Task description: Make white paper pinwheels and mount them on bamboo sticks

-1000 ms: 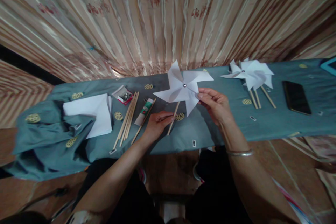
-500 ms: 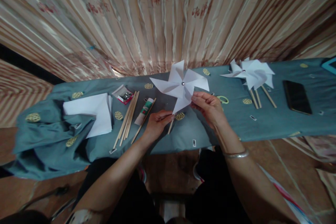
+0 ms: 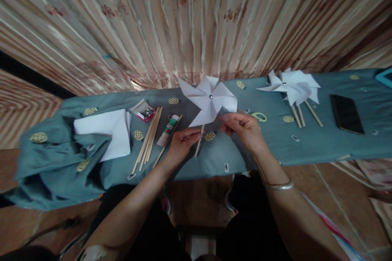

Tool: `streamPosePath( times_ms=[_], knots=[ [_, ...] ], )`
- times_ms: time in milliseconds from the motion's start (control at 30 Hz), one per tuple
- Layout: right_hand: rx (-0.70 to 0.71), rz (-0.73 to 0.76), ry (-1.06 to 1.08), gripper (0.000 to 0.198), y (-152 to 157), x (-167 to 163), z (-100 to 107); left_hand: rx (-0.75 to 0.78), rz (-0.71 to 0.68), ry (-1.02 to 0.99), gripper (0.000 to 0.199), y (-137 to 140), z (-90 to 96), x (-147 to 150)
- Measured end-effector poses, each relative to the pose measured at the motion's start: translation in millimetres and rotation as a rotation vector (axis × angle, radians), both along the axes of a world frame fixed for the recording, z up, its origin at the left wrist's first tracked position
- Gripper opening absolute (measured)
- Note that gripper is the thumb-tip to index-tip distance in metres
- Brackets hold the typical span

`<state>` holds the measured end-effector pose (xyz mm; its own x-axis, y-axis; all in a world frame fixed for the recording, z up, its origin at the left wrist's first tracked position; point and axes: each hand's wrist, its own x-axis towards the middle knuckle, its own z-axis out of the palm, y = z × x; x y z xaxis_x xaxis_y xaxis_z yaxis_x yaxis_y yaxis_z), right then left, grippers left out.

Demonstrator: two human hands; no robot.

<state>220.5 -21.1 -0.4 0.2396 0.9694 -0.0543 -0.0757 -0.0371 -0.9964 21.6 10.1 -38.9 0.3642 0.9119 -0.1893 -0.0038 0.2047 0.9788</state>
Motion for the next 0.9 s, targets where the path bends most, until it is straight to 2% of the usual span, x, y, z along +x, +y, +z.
streamPosePath(
  times_ms=[133, 233, 300, 567, 900],
  knots=[
    [0.139, -0.187, 0.032, 0.031, 2, 24, 6, 0.001, -0.008, 0.008, 0.029, 0, 1.1, 0],
    [0.2, -0.383, 0.035, 0.03, 7, 44, 5, 0.012, -0.046, 0.01, 0.026, -2, 2.8, 0],
    [0.212, -0.449, -0.001, 0.033, 10, 52, 3, 0.016, -0.08, 0.015, 0.024, -3, 4.0, 0],
    [0.052, -0.171, 0.04, 0.044, 8, 40, 0, 0.007, -0.127, 0.026, 0.027, -4, 3.3, 0],
    [0.016, -0.134, 0.074, 0.043, 7, 32, 4, 0.038, -0.113, 0.038, 0.019, -4, 7.1, -1]
  ],
)
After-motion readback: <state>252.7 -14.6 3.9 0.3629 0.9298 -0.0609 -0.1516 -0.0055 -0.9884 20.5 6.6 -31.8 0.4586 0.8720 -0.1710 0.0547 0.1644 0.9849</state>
